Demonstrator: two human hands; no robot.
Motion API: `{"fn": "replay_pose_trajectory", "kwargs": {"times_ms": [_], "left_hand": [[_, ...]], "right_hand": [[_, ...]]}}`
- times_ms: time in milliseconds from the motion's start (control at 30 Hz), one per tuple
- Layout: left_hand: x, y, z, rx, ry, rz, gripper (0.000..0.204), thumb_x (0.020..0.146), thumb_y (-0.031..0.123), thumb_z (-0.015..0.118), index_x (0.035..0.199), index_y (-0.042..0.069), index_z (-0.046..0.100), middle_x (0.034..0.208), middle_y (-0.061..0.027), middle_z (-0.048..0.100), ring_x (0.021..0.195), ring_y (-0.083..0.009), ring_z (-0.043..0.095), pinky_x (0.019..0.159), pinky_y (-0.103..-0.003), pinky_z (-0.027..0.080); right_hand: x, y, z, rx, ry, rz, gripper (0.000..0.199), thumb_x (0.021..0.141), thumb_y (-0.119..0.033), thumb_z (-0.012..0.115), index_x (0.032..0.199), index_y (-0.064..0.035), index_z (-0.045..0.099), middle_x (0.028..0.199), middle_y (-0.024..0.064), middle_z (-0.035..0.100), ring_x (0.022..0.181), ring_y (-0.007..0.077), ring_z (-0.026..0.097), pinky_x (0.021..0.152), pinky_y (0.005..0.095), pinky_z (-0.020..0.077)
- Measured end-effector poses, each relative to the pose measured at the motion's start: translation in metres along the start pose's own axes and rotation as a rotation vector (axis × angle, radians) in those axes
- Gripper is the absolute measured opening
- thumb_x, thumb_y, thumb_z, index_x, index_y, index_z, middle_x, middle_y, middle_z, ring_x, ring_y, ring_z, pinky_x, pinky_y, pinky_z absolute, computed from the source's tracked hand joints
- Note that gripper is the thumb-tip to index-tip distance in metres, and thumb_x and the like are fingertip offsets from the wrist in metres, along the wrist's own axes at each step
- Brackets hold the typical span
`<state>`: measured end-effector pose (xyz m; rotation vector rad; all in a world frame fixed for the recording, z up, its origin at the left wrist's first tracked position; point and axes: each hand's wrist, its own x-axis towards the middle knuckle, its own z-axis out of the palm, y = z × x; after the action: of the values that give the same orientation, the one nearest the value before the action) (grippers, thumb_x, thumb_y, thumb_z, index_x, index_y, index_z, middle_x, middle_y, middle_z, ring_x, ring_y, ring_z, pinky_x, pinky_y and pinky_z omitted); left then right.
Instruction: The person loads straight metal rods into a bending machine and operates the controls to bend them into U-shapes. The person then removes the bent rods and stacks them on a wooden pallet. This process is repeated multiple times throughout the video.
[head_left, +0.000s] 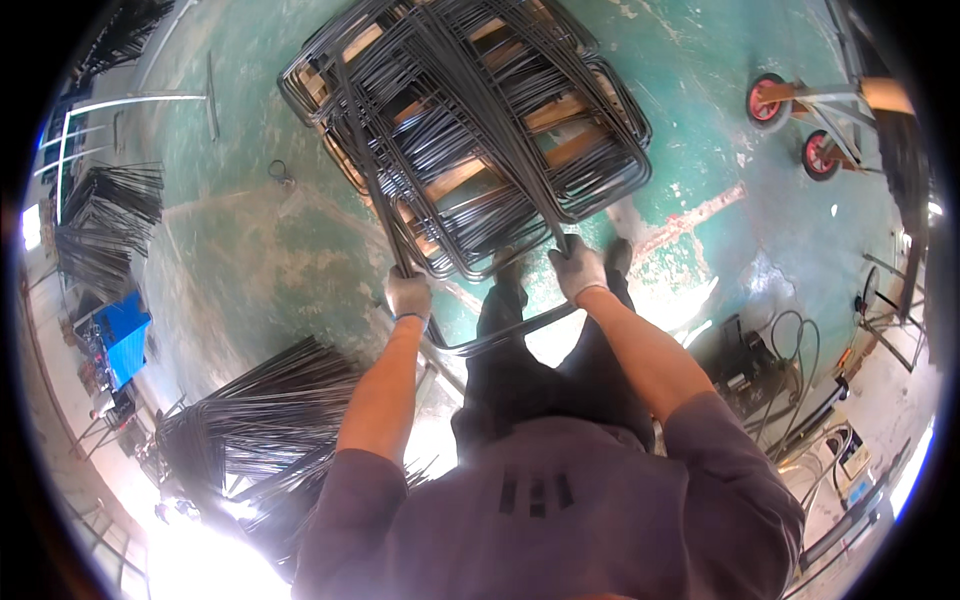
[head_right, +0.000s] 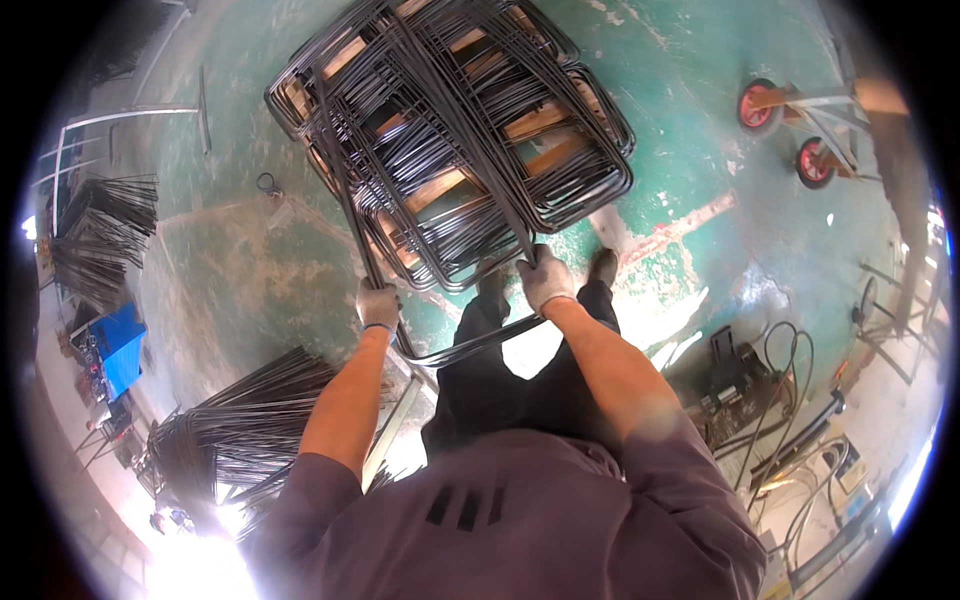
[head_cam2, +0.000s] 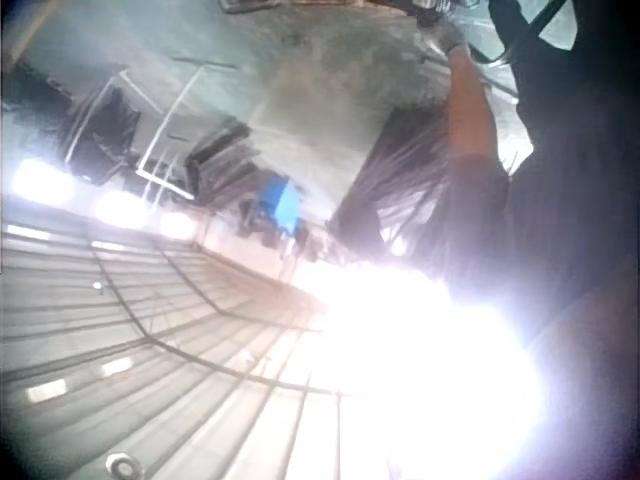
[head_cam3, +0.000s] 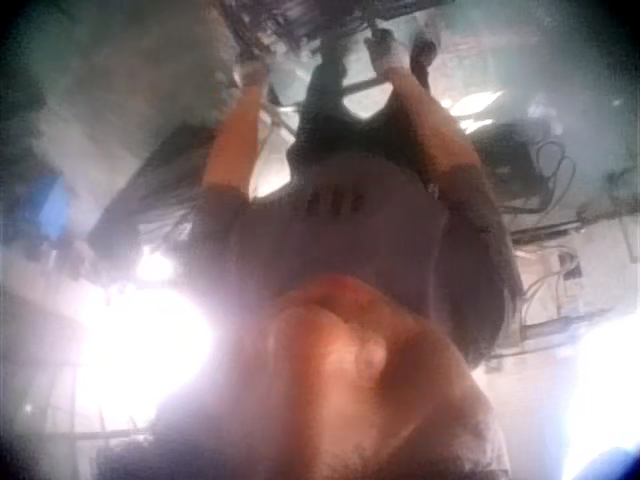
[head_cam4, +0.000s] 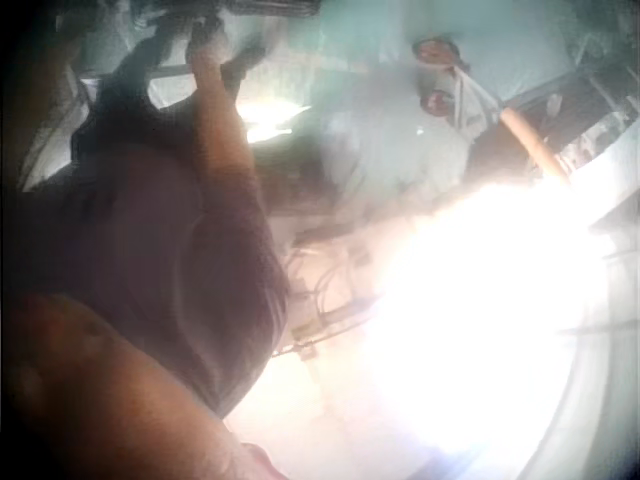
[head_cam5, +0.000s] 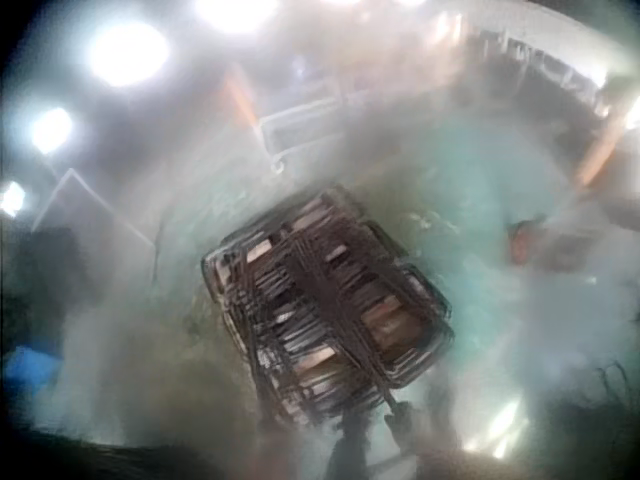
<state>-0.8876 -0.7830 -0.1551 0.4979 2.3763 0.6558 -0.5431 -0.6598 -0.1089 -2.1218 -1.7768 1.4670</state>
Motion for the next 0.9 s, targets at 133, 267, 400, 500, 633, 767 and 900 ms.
{"fn": "replay_pose_trajectory", "kwargs": {"times_ms": [133, 267, 400, 500, 633, 767, 900], "left_hand": [[0.065, -0.025, 0.035, -0.016, 0.03, -0.049, 0.023, 0.087, 0.013, 0.069, 0.104, -0.002, 0.065, 0.083, -0.02, 0.072, 0.074, -0.0314, 0.073, 0.07, -0.043, 0.057], [0.113, -0.048, 0.082, -0.068, 0.007, -0.136, 0.024, 0.083, 0.005, 0.071, 0.106, -0.002, 0.064, 0.089, -0.0151, 0.072, 0.074, -0.0229, 0.071, 0.064, -0.039, 0.055], [0.149, -0.066, 0.126, -0.243, -0.126, -0.324, 0.038, 0.079, -0.002, 0.073, 0.116, -0.003, 0.064, 0.104, -0.0128, 0.073, 0.082, -0.0254, 0.07, 0.073, -0.039, 0.056], [0.162, -0.108, 0.149, -0.236, -0.143, -0.325, 0.047, 0.081, -0.005, 0.073, 0.127, -0.003, 0.064, 0.114, -0.013, 0.073, 0.096, -0.0261, 0.067, 0.088, -0.041, 0.054], [0.168, -0.118, 0.169, -0.196, -0.283, -0.414, 0.047, 0.08, -0.005, 0.072, 0.127, -0.003, 0.065, 0.114, -0.0124, 0.074, 0.103, -0.0263, 0.069, 0.091, -0.039, 0.054], [0.141, -0.104, 0.182, 0.084, -0.286, -0.286, 0.042, 0.081, 0.004, 0.071, 0.122, -0.002, 0.068, 0.109, -0.0172, 0.077, 0.098, -0.0307, 0.073, 0.09, -0.044, 0.056], [0.077, -0.049, 0.204, 0.479, -0.295, 0.13, 0.046, 0.084, 0.009, 0.066, 0.128, -0.001, 0.068, 0.12, -0.0227, 0.077, 0.115, -0.0373, 0.073, 0.099, -0.046, 0.056]], "right_hand": [[0.096, 0.003, 0.052, 0.021, -0.048, -0.129, 0.041, 0.1, -0.032, 0.067, 0.13, -0.0044, 0.058, 0.109, 0.0307, 0.073, 0.107, 0.0504, 0.069, 0.094, 0.0569, 0.0554], [0.171, 0.022, 0.095, -0.072, -0.051, -0.199, 0.037, 0.102, -0.031, 0.066, 0.123, -0.0025, 0.058, 0.107, 0.0294, 0.073, 0.103, 0.0503, 0.069, 0.091, 0.057, 0.0563], [0.21, 0.046, 0.131, -0.126, -0.095, -0.104, 0.039, 0.104, -0.035, 0.061, 0.124, -0.0014, 0.055, 0.105, 0.0302, 0.074, 0.102, 0.0499, 0.071, 0.091, 0.0573, 0.057], [0.23, 0.068, 0.162, -0.145, -0.14, -0.072, 0.038, 0.102, -0.026, 0.062, 0.131, -0.0036, 0.053, 0.108, 0.03, 0.073, 0.102, 0.0515, 0.071, 0.09, 0.0585, 0.057], [0.237, 0.08, 0.174, -0.423, -0.07, -0.099, 0.046, 0.095, -0.02, 0.069, 0.132, 0.0014, 0.051, 0.12, 0.0245, 0.068, 0.106, 0.0398, 0.073, 0.085, 0.0484, 0.0623], [0.172, 0.078, 0.109, -0.36, 0.146, -0.424, 0.06, 0.092, -0.019, 0.071, 0.143, 0.0031, 0.049, 0.12, 0.0263, 0.066, 0.107, 0.039, 0.068, 0.094, 0.0485, 0.0586], [0.081, 0.115, 0.027, -0.09, -0.003, -0.255, 0.045, 0.095, -0.022, 0.069, 0.136, -0.0051, 0.061, 0.12, 0.0203, 0.07, 0.114, 0.0397, 0.067, 0.098, 0.0498, 0.0553]]}}
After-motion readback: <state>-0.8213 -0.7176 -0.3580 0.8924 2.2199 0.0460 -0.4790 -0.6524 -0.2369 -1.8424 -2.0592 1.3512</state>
